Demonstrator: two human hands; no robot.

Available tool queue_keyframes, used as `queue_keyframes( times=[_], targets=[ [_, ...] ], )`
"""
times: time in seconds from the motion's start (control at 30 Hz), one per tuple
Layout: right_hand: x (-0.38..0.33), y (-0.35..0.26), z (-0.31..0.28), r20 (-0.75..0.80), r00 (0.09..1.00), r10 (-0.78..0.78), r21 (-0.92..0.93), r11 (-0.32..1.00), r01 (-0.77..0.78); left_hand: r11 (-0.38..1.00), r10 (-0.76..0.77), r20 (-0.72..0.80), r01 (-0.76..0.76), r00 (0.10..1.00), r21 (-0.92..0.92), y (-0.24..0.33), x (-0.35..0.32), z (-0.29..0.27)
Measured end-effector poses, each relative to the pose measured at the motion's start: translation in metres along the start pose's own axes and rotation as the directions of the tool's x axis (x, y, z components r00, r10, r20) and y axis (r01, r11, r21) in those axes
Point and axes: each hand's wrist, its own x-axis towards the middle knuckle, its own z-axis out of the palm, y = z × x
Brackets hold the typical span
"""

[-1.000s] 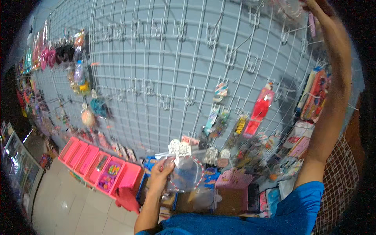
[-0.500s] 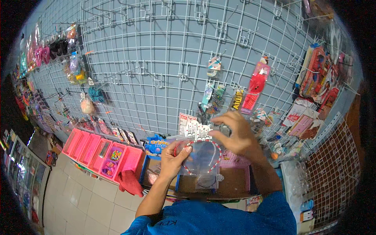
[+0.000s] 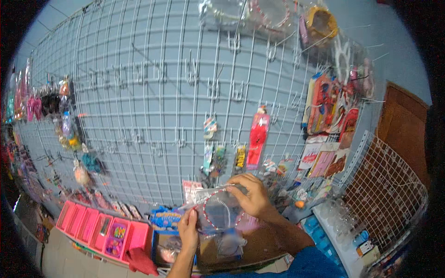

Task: Restocking decorative headbands onto a wire grid display from a cardboard box.

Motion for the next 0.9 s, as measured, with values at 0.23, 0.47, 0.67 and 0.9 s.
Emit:
queue_keyframes(
  times=[0.23, 0.47, 0.67, 0.9],
  targets=[
    [0.050, -0.029, -0.058, -0.218, 0.975, 0.037, -0.181, 0.981, -0.077, 0.974, -0.112, 0.083, 0.126, 0.990, -0.188, 0.022, -0.001, 0.004],
    [0.159, -0.077, -0.148, -0.479, 0.716, -0.508, -0.478, 0.835, 0.273, 0.960, -0.098, -0.025, 0.088, 0.995, -0.264, -0.017, -0.006, -0.021],
    [0.258, -0.099, -0.233, -0.530, 0.540, -0.654, -0.641, 0.726, 0.250, 0.979, -0.156, -0.079, 0.143, 0.985, -0.143, -0.016, -0.003, -0.022],
    [0.349, -0.120, -0.298, -0.582, 0.506, -0.636, -0.680, 0.722, 0.126, 0.986, -0.123, -0.090, 0.111, 0.988, -0.127, -0.020, 0.010, -0.027]
  ],
)
